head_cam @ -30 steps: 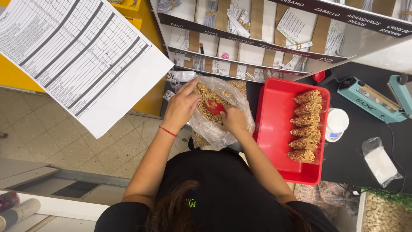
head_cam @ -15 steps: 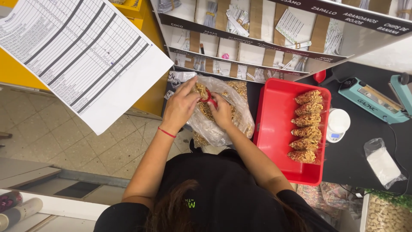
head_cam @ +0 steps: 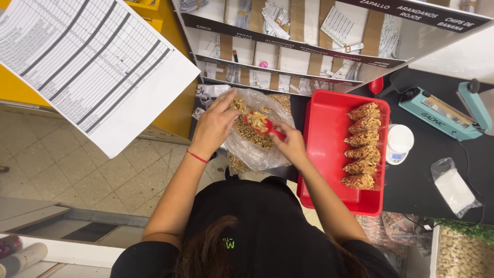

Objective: The person scoops granola from a bulk bag into small clear plastic bags using a red scoop. They weigh each bag on a digital scale, adjust the contents, and place the filled bags into a red tray. The process is repeated for multiple bags.

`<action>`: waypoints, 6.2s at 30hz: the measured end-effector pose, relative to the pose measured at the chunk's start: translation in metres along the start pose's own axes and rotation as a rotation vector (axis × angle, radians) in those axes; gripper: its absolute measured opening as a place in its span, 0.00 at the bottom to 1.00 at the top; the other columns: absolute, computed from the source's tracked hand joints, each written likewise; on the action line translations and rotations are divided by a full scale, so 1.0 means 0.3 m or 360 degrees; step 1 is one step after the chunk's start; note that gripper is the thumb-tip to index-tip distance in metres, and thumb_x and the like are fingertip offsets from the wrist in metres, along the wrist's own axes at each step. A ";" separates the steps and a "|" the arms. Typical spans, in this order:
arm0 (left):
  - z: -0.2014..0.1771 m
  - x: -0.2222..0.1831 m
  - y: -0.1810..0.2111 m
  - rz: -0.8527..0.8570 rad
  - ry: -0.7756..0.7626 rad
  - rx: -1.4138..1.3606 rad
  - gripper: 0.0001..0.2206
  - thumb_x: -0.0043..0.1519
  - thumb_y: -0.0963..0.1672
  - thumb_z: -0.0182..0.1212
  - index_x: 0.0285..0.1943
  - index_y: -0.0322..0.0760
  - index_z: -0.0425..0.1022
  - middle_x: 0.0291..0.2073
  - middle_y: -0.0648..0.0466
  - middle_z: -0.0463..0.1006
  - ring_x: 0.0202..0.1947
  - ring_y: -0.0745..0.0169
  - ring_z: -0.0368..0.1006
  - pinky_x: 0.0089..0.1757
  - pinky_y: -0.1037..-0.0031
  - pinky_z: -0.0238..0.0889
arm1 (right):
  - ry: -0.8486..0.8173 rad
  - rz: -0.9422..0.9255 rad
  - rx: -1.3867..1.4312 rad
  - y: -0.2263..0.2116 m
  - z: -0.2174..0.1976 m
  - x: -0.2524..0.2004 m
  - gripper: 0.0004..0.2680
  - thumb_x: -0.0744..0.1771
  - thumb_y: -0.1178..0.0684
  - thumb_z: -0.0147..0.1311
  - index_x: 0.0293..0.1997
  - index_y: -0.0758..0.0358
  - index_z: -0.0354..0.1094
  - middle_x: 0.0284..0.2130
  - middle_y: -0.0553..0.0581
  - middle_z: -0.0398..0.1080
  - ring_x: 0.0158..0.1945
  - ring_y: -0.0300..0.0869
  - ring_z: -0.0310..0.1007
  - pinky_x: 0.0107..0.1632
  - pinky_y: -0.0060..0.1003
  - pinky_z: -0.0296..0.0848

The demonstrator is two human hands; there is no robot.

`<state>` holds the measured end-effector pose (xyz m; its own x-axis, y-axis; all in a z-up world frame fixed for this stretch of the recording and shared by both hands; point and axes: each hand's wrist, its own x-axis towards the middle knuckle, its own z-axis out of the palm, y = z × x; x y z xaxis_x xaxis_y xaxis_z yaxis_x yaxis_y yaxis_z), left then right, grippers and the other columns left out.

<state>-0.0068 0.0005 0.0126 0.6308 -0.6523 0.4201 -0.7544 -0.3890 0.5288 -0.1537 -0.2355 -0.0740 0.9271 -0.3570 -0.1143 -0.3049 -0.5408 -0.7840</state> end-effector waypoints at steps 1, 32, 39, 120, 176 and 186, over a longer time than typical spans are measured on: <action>0.023 -0.009 -0.011 0.0004 0.0000 -0.0007 0.01 0.60 0.39 0.66 0.38 0.35 0.80 0.65 0.49 0.72 0.64 0.49 0.68 0.57 0.65 0.67 | 0.0005 0.0004 -0.0005 -0.008 -0.035 -0.010 0.14 0.63 0.48 0.66 0.53 0.45 0.76 0.29 0.45 0.78 0.20 0.36 0.69 0.24 0.31 0.67; 0.182 -0.066 0.005 -0.0049 -0.0495 0.0096 0.04 0.58 0.40 0.62 0.38 0.39 0.82 0.64 0.51 0.73 0.64 0.48 0.68 0.56 0.64 0.69 | 0.0222 -0.1085 -0.1841 -0.348 -0.198 0.084 0.05 0.63 0.51 0.53 0.38 0.44 0.75 0.23 0.43 0.69 0.35 0.38 0.70 0.29 0.31 0.71; 0.109 -0.032 0.027 -0.0354 -0.0295 -0.0310 0.05 0.58 0.38 0.65 0.39 0.37 0.83 0.65 0.46 0.72 0.61 0.45 0.70 0.55 0.63 0.68 | -0.0089 -0.0289 -0.1722 -0.156 -0.200 -0.003 0.13 0.61 0.46 0.60 0.49 0.46 0.78 0.29 0.50 0.75 0.37 0.45 0.78 0.35 0.43 0.79; 0.404 -0.018 0.124 -0.1434 0.0558 -0.3245 0.13 0.60 0.52 0.68 0.43 0.48 0.72 0.41 0.51 0.84 0.41 0.55 0.82 0.39 0.65 0.81 | 0.0106 -0.0778 0.0116 -0.511 -0.251 -0.072 0.14 0.63 0.56 0.69 0.51 0.62 0.71 0.27 0.54 0.72 0.23 0.42 0.72 0.26 0.33 0.71; 0.389 -0.299 -0.315 -0.1025 0.0560 -0.3613 0.29 0.57 0.56 0.67 0.68 0.59 0.68 0.59 0.54 0.77 0.55 0.54 0.77 0.50 0.66 0.76 | -0.0373 0.0081 -0.1226 -0.026 0.194 0.112 0.10 0.65 0.43 0.60 0.44 0.55 0.79 0.32 0.59 0.77 0.41 0.57 0.81 0.44 0.51 0.79; 0.350 -0.300 -0.283 -0.1073 0.0629 -0.3577 0.25 0.60 0.55 0.65 0.67 0.57 0.70 0.58 0.51 0.78 0.53 0.52 0.78 0.48 0.66 0.77 | -0.0222 0.0094 -0.0607 -0.181 0.293 0.143 0.12 0.68 0.46 0.56 0.53 0.59 0.76 0.41 0.63 0.78 0.49 0.59 0.78 0.50 0.55 0.77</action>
<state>-0.0185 0.0240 -0.1475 0.8021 -0.5753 -0.1601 0.5959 0.7885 0.1519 -0.0781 -0.1545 -0.0901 0.9183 -0.3033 -0.2542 -0.3929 -0.7756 -0.4940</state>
